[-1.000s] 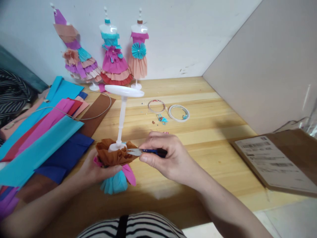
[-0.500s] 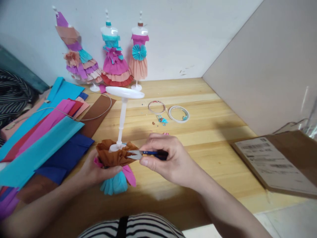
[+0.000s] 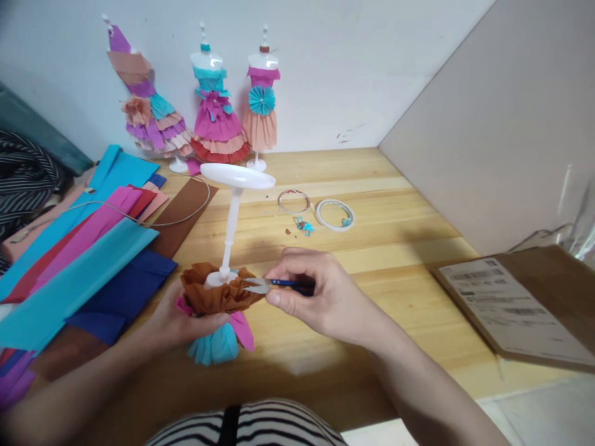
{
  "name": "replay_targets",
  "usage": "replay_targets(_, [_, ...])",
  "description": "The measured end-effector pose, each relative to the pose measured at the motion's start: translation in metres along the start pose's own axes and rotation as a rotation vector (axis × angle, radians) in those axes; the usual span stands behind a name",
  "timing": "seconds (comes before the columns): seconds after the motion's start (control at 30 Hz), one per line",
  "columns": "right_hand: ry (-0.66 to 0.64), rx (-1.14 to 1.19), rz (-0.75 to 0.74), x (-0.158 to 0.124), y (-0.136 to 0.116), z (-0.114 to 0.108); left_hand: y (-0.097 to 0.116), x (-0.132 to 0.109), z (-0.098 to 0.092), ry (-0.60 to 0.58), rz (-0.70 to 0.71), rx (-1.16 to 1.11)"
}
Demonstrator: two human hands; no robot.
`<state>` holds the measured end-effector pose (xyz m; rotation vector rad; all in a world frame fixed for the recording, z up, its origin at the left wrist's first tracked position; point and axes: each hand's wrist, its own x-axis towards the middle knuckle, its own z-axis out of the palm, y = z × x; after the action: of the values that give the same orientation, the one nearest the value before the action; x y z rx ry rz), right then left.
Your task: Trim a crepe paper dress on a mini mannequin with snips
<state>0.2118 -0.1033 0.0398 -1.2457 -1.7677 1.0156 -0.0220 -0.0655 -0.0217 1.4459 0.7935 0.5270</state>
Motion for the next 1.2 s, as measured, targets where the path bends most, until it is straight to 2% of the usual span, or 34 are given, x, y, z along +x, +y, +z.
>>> replay_targets(0.27, [-0.096, 0.017, -0.038, 0.006, -0.002, -0.005, 0.003, 0.000, -0.003, -0.075, 0.030, 0.038])
replay_targets(0.53, [-0.150, 0.023, -0.089, 0.014, -0.004, -0.007, -0.006, 0.002, -0.003, -0.021, 0.075, 0.120])
replay_targets(0.9, [-0.155, -0.040, -0.168, 0.018, -0.002, -0.004, 0.008, 0.002, -0.003, -0.107, 0.088, -0.156])
replay_targets(1.03, [-0.158, -0.035, -0.185, 0.016, 0.000, -0.005, 0.006, 0.002, -0.003, -0.108, 0.036, -0.165])
replay_targets(1.2, [-0.149, -0.042, -0.216, 0.018, -0.002, -0.005, 0.003, 0.002, -0.005, -0.138, 0.039, -0.157])
